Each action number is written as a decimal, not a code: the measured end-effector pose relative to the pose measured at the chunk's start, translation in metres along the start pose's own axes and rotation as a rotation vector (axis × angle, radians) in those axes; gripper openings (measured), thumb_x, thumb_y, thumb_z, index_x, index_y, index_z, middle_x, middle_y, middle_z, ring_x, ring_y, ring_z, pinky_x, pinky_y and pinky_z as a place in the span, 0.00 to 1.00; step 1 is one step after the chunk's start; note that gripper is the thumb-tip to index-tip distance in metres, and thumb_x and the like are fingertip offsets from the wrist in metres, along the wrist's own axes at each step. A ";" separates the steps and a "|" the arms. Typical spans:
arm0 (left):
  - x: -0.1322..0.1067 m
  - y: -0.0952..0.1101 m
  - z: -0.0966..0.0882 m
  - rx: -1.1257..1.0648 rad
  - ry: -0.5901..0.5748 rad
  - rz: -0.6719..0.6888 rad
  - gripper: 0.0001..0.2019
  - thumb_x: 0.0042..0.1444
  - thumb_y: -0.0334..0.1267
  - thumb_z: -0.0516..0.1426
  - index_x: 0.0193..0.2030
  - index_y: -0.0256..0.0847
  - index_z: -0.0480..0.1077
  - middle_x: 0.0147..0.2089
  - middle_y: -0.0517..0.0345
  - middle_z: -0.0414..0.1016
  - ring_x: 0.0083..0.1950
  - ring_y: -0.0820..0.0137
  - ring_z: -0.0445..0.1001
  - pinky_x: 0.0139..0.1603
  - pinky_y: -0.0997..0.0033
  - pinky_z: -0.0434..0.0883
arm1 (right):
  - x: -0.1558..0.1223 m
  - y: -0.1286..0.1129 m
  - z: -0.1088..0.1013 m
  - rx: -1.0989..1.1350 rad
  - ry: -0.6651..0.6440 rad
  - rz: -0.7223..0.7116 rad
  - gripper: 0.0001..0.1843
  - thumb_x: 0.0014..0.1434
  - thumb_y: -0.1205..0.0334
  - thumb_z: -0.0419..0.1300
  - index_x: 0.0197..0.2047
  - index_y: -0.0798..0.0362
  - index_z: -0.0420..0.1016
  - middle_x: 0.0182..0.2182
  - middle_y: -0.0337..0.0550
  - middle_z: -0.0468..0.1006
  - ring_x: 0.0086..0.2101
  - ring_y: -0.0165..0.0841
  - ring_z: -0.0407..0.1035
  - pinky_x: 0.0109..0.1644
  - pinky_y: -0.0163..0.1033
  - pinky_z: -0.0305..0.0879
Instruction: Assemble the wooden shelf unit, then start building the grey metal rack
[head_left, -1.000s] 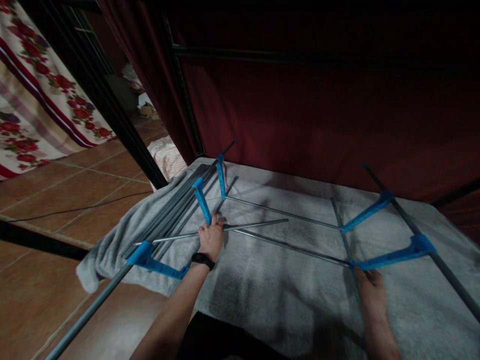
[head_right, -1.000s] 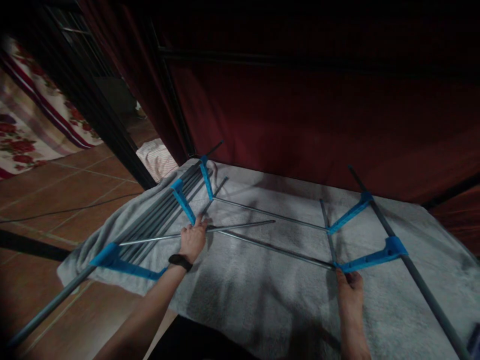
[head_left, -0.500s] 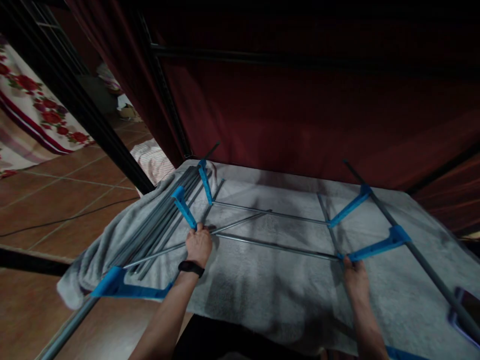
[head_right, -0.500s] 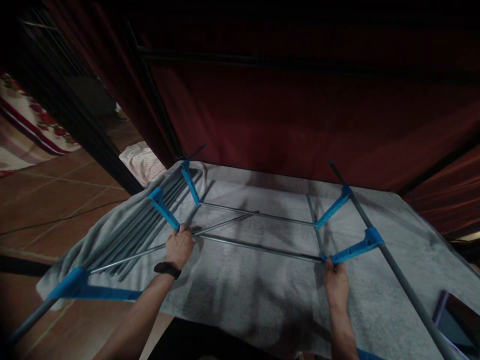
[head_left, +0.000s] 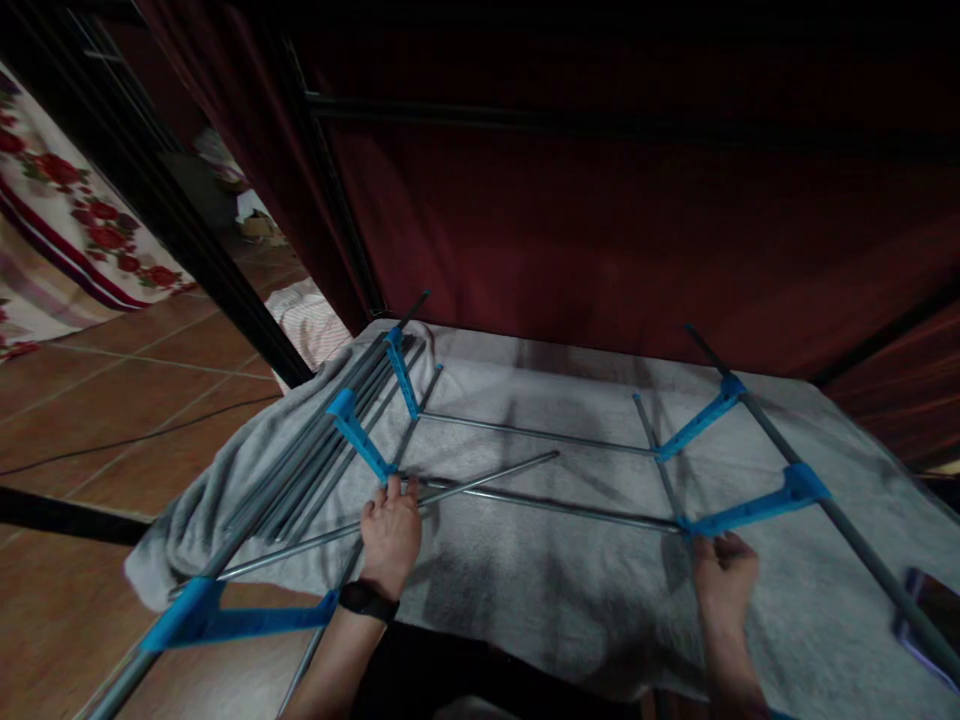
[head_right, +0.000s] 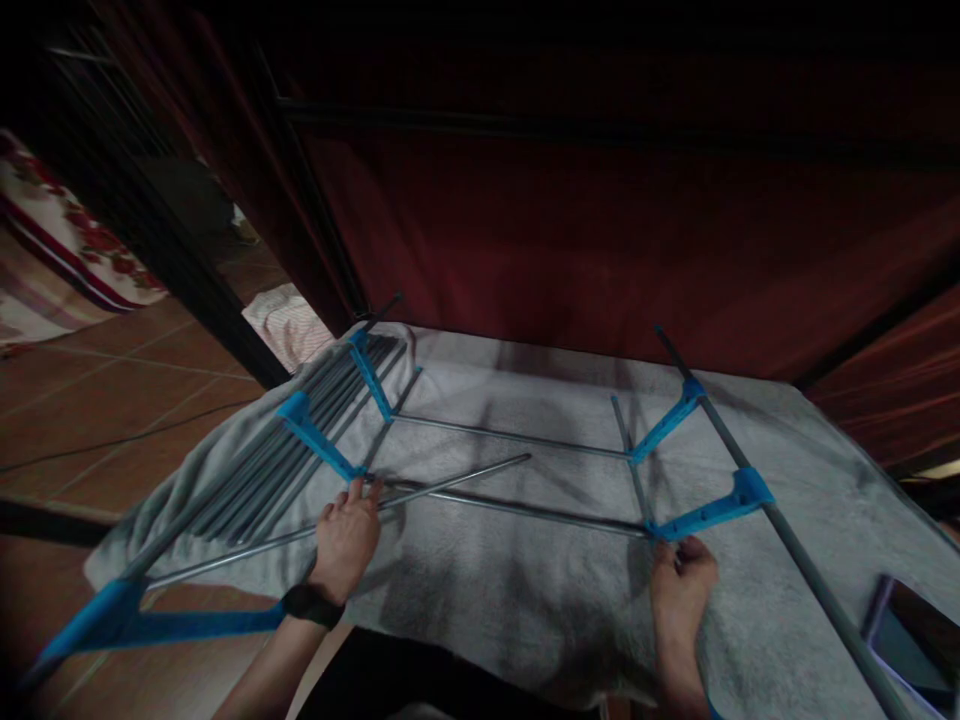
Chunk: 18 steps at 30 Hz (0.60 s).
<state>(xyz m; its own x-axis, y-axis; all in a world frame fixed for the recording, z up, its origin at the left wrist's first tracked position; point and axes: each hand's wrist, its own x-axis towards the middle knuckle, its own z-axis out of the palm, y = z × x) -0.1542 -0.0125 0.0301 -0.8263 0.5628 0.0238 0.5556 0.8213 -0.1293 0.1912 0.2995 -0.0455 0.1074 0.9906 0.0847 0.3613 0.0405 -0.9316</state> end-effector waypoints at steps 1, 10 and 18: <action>-0.006 0.002 -0.002 -0.002 0.000 -0.016 0.26 0.62 0.24 0.43 0.64 0.37 0.69 0.59 0.38 0.70 0.52 0.55 0.73 0.51 0.57 0.70 | -0.007 -0.003 0.001 0.025 0.051 -0.018 0.22 0.48 0.45 0.63 0.42 0.48 0.66 0.35 0.40 0.72 0.42 0.43 0.71 0.49 0.48 0.68; -0.033 0.040 -0.019 -0.130 -0.128 0.134 0.25 0.62 0.24 0.47 0.64 0.42 0.67 0.51 0.47 0.74 0.50 0.60 0.74 0.53 0.61 0.68 | -0.068 -0.031 0.036 0.333 -0.365 0.202 0.26 0.47 0.45 0.66 0.46 0.49 0.70 0.44 0.41 0.75 0.39 0.37 0.73 0.50 0.47 0.70; -0.048 0.081 -0.018 -0.163 -0.079 0.303 0.24 0.63 0.22 0.44 0.62 0.40 0.68 0.49 0.46 0.75 0.47 0.60 0.74 0.50 0.58 0.71 | -0.080 -0.041 0.047 0.534 -0.604 0.287 0.11 0.50 0.55 0.66 0.40 0.42 0.77 0.48 0.40 0.79 0.46 0.40 0.75 0.56 0.54 0.71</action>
<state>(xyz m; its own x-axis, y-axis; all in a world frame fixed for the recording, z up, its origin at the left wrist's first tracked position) -0.0685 0.0288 0.0366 -0.6228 0.7793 -0.0692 0.7787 0.6260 0.0416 0.1240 0.2243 -0.0312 -0.4385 0.8656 -0.2417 -0.1056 -0.3167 -0.9426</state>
